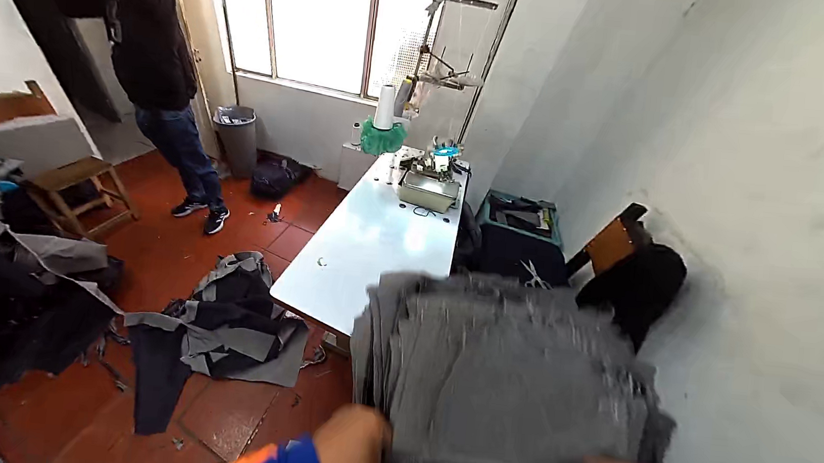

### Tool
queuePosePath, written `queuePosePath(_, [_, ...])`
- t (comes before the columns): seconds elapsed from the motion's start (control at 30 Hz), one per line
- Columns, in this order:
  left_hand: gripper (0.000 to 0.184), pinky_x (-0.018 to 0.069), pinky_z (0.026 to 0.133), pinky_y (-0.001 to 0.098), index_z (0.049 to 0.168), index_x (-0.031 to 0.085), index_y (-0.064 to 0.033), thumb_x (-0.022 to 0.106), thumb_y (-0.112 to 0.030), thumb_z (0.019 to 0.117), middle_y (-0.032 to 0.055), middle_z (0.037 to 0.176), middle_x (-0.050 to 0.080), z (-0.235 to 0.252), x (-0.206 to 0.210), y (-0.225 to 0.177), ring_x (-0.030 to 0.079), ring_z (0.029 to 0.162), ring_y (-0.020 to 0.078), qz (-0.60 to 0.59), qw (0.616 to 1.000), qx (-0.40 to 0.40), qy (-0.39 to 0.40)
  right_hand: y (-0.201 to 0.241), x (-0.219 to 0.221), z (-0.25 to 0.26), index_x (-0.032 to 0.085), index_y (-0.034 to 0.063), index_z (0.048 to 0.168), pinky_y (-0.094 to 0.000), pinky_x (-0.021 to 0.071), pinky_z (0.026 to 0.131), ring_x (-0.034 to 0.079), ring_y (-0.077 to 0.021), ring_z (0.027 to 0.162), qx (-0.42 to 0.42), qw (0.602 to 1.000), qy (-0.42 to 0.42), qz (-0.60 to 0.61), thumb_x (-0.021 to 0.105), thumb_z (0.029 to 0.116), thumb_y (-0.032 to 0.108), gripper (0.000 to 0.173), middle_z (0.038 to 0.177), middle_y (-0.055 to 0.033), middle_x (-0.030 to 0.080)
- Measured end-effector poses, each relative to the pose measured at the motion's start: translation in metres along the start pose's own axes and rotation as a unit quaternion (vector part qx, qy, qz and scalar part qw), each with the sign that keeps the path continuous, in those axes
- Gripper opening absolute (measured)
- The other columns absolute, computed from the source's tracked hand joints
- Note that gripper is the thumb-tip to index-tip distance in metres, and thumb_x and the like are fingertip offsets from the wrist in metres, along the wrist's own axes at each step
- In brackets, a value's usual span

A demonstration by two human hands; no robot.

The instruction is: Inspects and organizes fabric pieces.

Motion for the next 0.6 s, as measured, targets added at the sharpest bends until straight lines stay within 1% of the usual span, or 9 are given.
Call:
queuePosePath(0.03, [0.022, 0.0526, 0.075, 0.0616, 0.084, 0.067, 0.0087, 0.079, -0.009, 0.0797, 0.0246, 0.081, 0.067, -0.001, -0.043, -0.023, 0.067, 0.080, 0.0402, 0.030, 0.999, 0.004, 0.016, 0.019, -0.018, 0.018, 0.068, -0.0029, 0.075, -0.0372, 0.0470, 0.054, 0.057, -0.0153, 0.057, -0.017, 0.999, -0.029, -0.002, 0.075, 0.0879, 0.016, 0.024, 0.063, -0.0096, 0.061])
queuePosePath(0.13, [0.017, 0.0512, 0.073, 0.0542, 0.085, 0.066, 0.0095, 0.078, -0.002, 0.0811, 0.0199, 0.080, 0.065, 0.016, -0.154, -0.080, 0.063, 0.077, 0.0316, 0.115, 0.993, 0.038, 0.006, 0.046, -0.055, 0.074, 0.062, 0.0206, 0.062, -0.0228, 0.0388, 0.043, 0.047, 0.0006, 0.046, -0.039, 0.980, -0.194, 0.016, 0.077, 0.0786, 0.031, 0.024, 0.053, 0.0106, 0.052])
queuePosePath(0.2, [0.010, 0.0497, 0.067, 0.0514, 0.079, 0.066, 0.0054, 0.073, -0.001, 0.0825, 0.0161, 0.075, 0.063, 0.046, -0.214, -0.095, 0.061, 0.072, 0.0281, 0.175, 0.980, 0.063, -0.066, 0.054, -0.065, 0.114, 0.056, 0.0206, 0.058, -0.0266, 0.0331, 0.041, 0.041, -0.0027, 0.043, -0.021, 0.966, -0.257, 0.010, 0.078, 0.0789, 0.028, 0.032, 0.049, 0.0090, 0.047])
queuePosePath(0.27, [0.012, 0.0496, 0.077, 0.0618, 0.089, 0.070, 0.0052, 0.065, -0.005, 0.0912, 0.0233, 0.088, 0.068, 0.095, -0.263, -0.096, 0.066, 0.087, 0.0388, 0.249, 0.961, 0.046, -0.108, 0.042, -0.061, 0.161, 0.053, 0.0116, 0.059, -0.0371, 0.0342, 0.047, 0.041, -0.0128, 0.047, 0.045, 0.964, -0.260, -0.003, 0.079, 0.0880, 0.025, 0.041, 0.051, 0.0002, 0.045])
queuePosePath(0.37, [0.025, 0.0469, 0.099, 0.0664, 0.118, 0.070, 0.0021, 0.062, -0.013, 0.0991, 0.0283, 0.118, 0.068, 0.176, -0.295, -0.042, 0.064, 0.116, 0.0452, 0.284, 0.950, -0.005, -0.129, -0.027, -0.012, 0.237, 0.063, -0.0006, 0.073, -0.0521, 0.0427, 0.058, 0.052, -0.0287, 0.059, 0.143, 0.964, -0.224, 0.004, 0.073, 0.0968, 0.032, 0.042, 0.063, -0.0141, 0.055])
queuePosePath(0.43, [0.044, 0.0422, 0.108, 0.0660, 0.142, 0.057, -0.0026, 0.064, -0.013, 0.0995, 0.0284, 0.139, 0.058, 0.218, -0.293, 0.019, 0.056, 0.131, 0.0459, 0.216, 0.963, -0.056, -0.152, -0.105, 0.056, 0.278, 0.070, -0.0063, 0.099, -0.0627, 0.0513, 0.080, 0.066, -0.0419, 0.086, 0.179, 0.973, -0.147, 0.003, 0.069, 0.0993, 0.030, 0.037, 0.090, -0.0262, 0.068])
queuePosePath(0.47, [0.050, 0.0425, 0.109, 0.0664, 0.148, 0.051, -0.0063, 0.063, -0.017, 0.1003, 0.0274, 0.143, 0.055, 0.234, -0.281, 0.054, 0.054, 0.132, 0.0461, 0.188, 0.966, -0.080, -0.155, -0.149, 0.102, 0.292, 0.066, -0.0057, 0.118, -0.0623, 0.0506, 0.093, 0.066, -0.0435, 0.104, 0.191, 0.978, -0.084, -0.008, 0.069, 0.0987, 0.028, 0.039, 0.109, -0.0280, 0.068])
queuePosePath(0.53, [0.069, 0.0404, 0.110, 0.0687, 0.155, 0.044, -0.0137, 0.071, -0.036, 0.0955, 0.0217, 0.154, 0.048, 0.256, -0.231, 0.131, 0.048, 0.140, 0.0453, 0.187, 0.966, -0.119, -0.133, -0.203, 0.184, 0.304, 0.050, -0.0036, 0.143, -0.0631, 0.0449, 0.106, 0.054, -0.0447, 0.130, 0.181, 0.980, -0.001, -0.079, 0.075, 0.0884, 0.021, 0.065, 0.138, -0.0275, 0.057])
queuePosePath(0.6, [0.098, 0.0196, 0.118, 0.0738, 0.165, 0.023, -0.0199, 0.077, -0.046, 0.0870, 0.0140, 0.171, 0.021, 0.268, -0.200, 0.184, 0.019, 0.155, 0.0457, 0.229, 0.956, -0.125, -0.136, -0.198, 0.213, 0.327, 0.041, -0.0052, 0.151, -0.0721, 0.0384, 0.106, 0.041, -0.0488, 0.141, 0.182, 0.973, 0.019, -0.144, 0.081, 0.0831, 0.026, 0.085, 0.150, -0.0290, 0.046])
Point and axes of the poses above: each hand's wrist, its own z-axis towards the middle knuckle, its own x-axis out of the palm, y = z × x, the point moved 7 cm from there along z, towards the middle knuckle
